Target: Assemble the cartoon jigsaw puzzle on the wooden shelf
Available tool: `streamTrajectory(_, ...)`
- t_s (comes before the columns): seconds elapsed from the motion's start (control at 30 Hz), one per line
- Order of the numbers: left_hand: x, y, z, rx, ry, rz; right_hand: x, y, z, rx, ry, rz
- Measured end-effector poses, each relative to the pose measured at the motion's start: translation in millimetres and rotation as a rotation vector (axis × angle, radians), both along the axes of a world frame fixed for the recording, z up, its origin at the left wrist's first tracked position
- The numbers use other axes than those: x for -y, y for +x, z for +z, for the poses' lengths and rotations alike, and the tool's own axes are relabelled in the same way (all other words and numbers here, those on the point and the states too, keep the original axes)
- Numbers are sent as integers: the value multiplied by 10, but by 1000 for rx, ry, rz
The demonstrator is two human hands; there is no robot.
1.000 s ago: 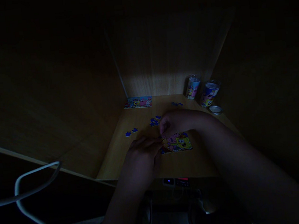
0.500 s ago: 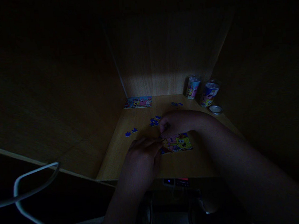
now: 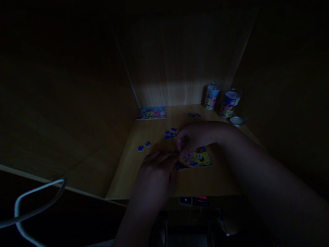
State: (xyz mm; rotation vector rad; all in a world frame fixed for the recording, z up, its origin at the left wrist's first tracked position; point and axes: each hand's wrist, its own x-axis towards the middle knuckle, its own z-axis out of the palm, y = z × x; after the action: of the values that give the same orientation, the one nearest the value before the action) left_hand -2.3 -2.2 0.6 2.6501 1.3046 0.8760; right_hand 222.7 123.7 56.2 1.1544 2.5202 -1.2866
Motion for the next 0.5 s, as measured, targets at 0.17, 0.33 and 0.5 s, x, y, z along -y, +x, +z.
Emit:
streamTrajectory(0.17,-10,-9,-8,-10,-8,-7,10,-16,8,27,26,-2)
streamTrajectory(0.33,-7,-7,12,-7,-19,-11,42,-36,38,23,30,-14)
streamTrajectory(0.5,3,-3,37,3,-27,-28,75,-28,111,-17,-22,-8)
